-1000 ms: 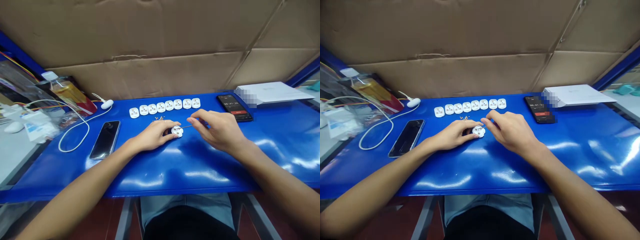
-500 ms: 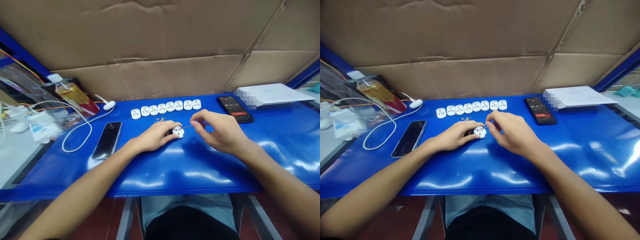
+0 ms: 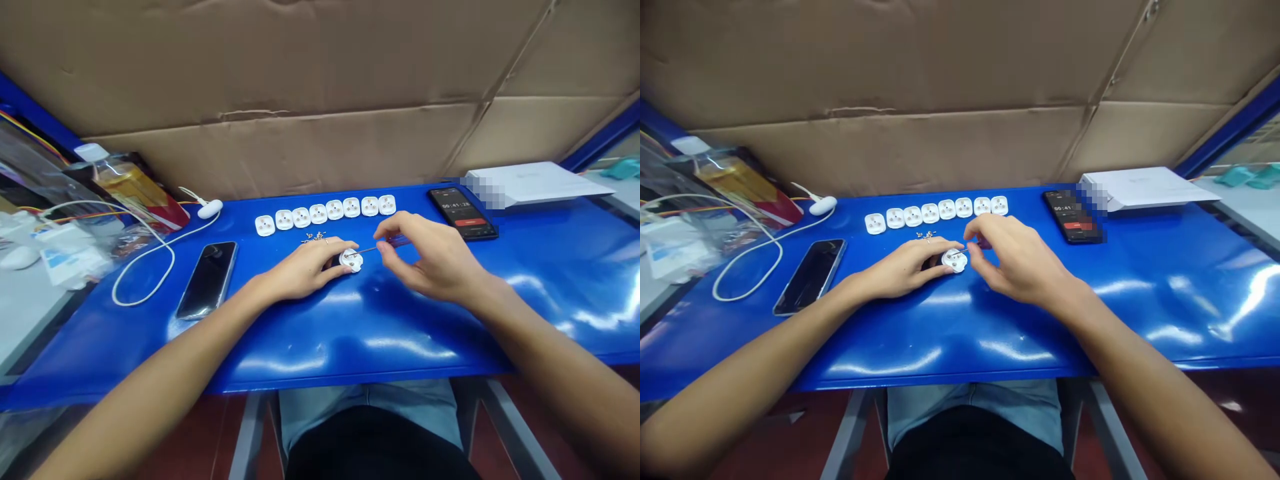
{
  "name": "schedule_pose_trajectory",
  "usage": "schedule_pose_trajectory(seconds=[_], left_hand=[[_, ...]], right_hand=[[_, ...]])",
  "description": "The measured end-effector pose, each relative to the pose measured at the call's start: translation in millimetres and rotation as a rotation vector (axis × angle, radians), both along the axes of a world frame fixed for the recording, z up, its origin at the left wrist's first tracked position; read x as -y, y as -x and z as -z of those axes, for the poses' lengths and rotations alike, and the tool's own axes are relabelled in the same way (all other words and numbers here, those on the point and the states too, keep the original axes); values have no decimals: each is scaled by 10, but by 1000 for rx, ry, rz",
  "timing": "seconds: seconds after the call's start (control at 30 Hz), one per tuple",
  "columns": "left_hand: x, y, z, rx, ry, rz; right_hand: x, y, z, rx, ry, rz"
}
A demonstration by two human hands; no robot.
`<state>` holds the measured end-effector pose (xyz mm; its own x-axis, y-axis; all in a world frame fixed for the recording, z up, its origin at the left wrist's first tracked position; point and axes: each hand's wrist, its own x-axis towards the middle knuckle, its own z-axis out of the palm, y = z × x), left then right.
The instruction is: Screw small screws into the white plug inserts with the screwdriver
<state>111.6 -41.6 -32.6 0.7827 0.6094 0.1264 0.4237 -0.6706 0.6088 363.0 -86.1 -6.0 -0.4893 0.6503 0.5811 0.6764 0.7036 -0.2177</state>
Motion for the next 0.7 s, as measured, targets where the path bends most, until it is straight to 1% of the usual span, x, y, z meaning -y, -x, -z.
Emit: schedule_pose_trajectory(seconds=[0.07,0.1,0.17,0.27,0.3,0.33,0.47,0.5,0.63,0.7], left_hand=[[2,0,-3,-2,1,6],[2,1,-2,-4,2,3],[1,4,3,-9,-2,-4],[-5,9,18,-9,-6,-4],[-7,10,22,-8,-5,-3],[-8,11,24,-7,-5,-4],[-7,8,18,-1,-4,-8],[-7,7,16,1,-3,-8],[-13,8,18,-4,-3,4],[-16,10,23,-8,-8,2]], right_hand=[[11,12,-23,0,-8,-80],[15,14,-30,10,-11,-91],[17,8,-28,34,-17,-53],[14,-15,-4,58,-28,69],[16,-18,0,57,-26,86],[19,-19,-2,50,-20,79],[49,5,-35,15,30,-38],[54,9,-39,15,40,-34],[40,0,-22,43,14,100],[28,-4,-18,33,-18,79]])
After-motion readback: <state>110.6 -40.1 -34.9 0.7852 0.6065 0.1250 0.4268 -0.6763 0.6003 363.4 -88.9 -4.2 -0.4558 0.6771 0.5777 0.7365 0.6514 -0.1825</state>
